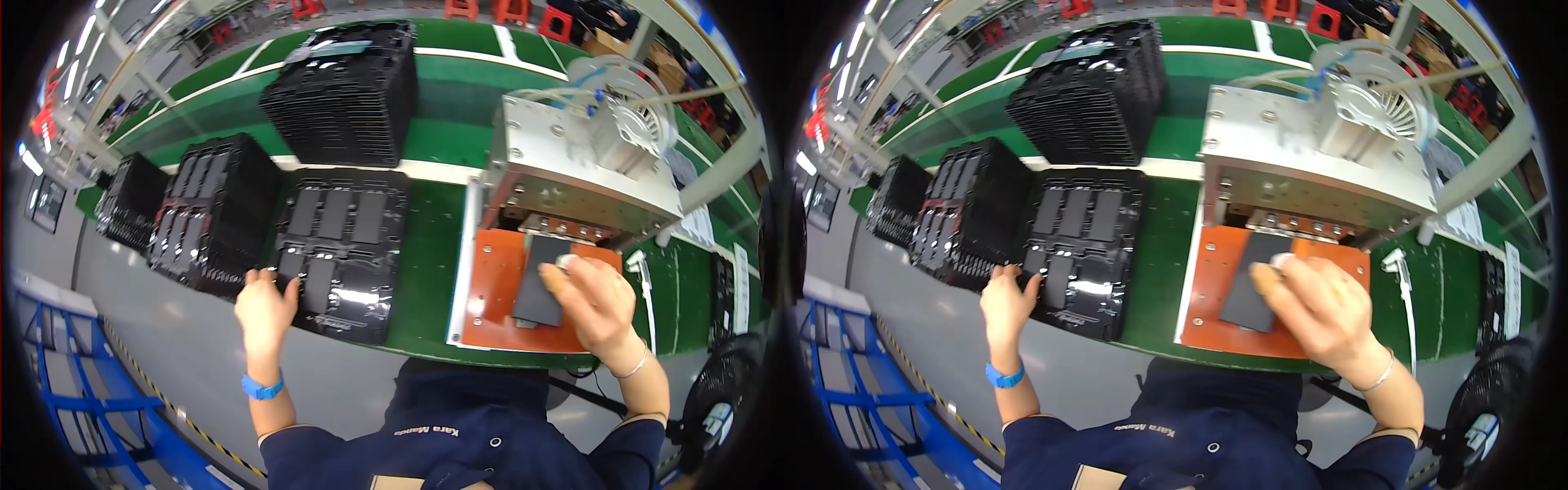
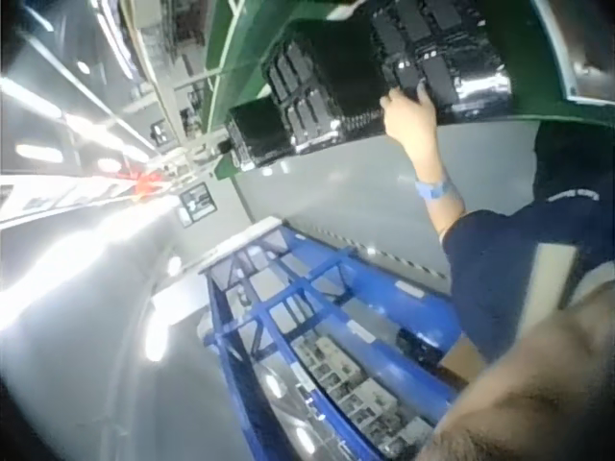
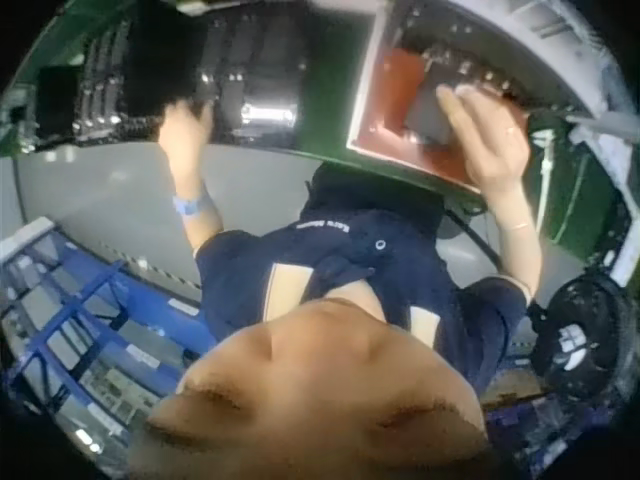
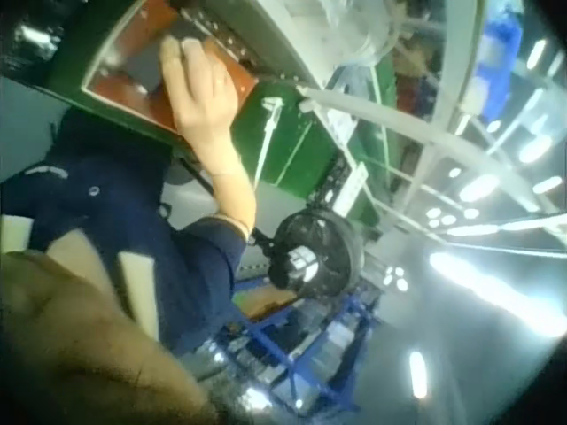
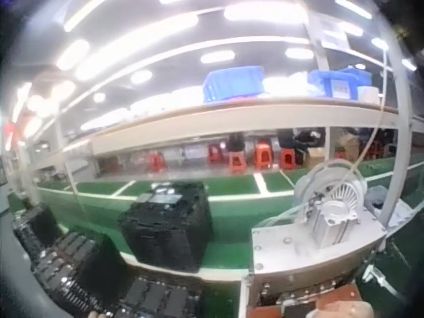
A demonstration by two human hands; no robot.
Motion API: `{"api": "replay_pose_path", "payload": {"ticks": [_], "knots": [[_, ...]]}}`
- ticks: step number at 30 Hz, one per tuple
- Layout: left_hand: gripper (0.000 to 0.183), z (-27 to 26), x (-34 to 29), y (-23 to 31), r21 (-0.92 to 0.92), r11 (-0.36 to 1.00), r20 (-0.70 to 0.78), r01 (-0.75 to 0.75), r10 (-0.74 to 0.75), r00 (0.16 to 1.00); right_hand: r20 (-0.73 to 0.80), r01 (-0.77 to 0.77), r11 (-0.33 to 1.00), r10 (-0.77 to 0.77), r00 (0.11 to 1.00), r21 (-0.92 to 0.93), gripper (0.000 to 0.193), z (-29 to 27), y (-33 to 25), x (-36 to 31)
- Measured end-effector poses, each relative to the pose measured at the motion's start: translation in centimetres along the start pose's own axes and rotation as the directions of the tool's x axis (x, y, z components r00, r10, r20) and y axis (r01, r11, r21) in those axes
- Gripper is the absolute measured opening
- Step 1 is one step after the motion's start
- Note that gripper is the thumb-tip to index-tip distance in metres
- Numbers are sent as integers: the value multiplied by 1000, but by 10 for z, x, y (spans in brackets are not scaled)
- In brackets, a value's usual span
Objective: The person repeatedly picks up small black rectangular components from a stack and places them into a jig on a workbench. They press down on the components, likely to secure them, and then remove them to place them back into the stack. The process is repeated for multiple units in a continuous loop.
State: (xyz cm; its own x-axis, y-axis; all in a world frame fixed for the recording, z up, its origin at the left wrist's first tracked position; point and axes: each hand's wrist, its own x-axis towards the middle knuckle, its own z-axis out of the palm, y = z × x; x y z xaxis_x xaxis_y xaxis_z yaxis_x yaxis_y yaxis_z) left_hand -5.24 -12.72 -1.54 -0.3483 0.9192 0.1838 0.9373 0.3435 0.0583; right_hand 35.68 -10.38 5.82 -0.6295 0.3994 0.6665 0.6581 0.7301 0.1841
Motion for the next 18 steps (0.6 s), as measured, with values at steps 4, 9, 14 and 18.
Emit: {"api": "replay_pose_path", "payload": {"ticks": [4, 9, 14, 18], "knots": [[38, 6, 11, -11, -23, 1000, 53, -18, 19, 998, 98, -270, 963, 268, 958, 5, 31, -20, 4, -57], [46, 4, 25, -26, -118, 992, 166, 50, -30, 986, 278, -458, 877, 407, 870, 148, 32, -11, -13, -66], [38, -5, 40, -48, -443, 891, 162, -95, 184, 970, 162, -489, 827, 462, 872, 276, 21, 3, 14, -53], [37, -13, 60, 8, -738, 671, 197, -80, 327, 924, 225, -469, 864, 428, 875, 182, 19, 15, 15, -49]]}}
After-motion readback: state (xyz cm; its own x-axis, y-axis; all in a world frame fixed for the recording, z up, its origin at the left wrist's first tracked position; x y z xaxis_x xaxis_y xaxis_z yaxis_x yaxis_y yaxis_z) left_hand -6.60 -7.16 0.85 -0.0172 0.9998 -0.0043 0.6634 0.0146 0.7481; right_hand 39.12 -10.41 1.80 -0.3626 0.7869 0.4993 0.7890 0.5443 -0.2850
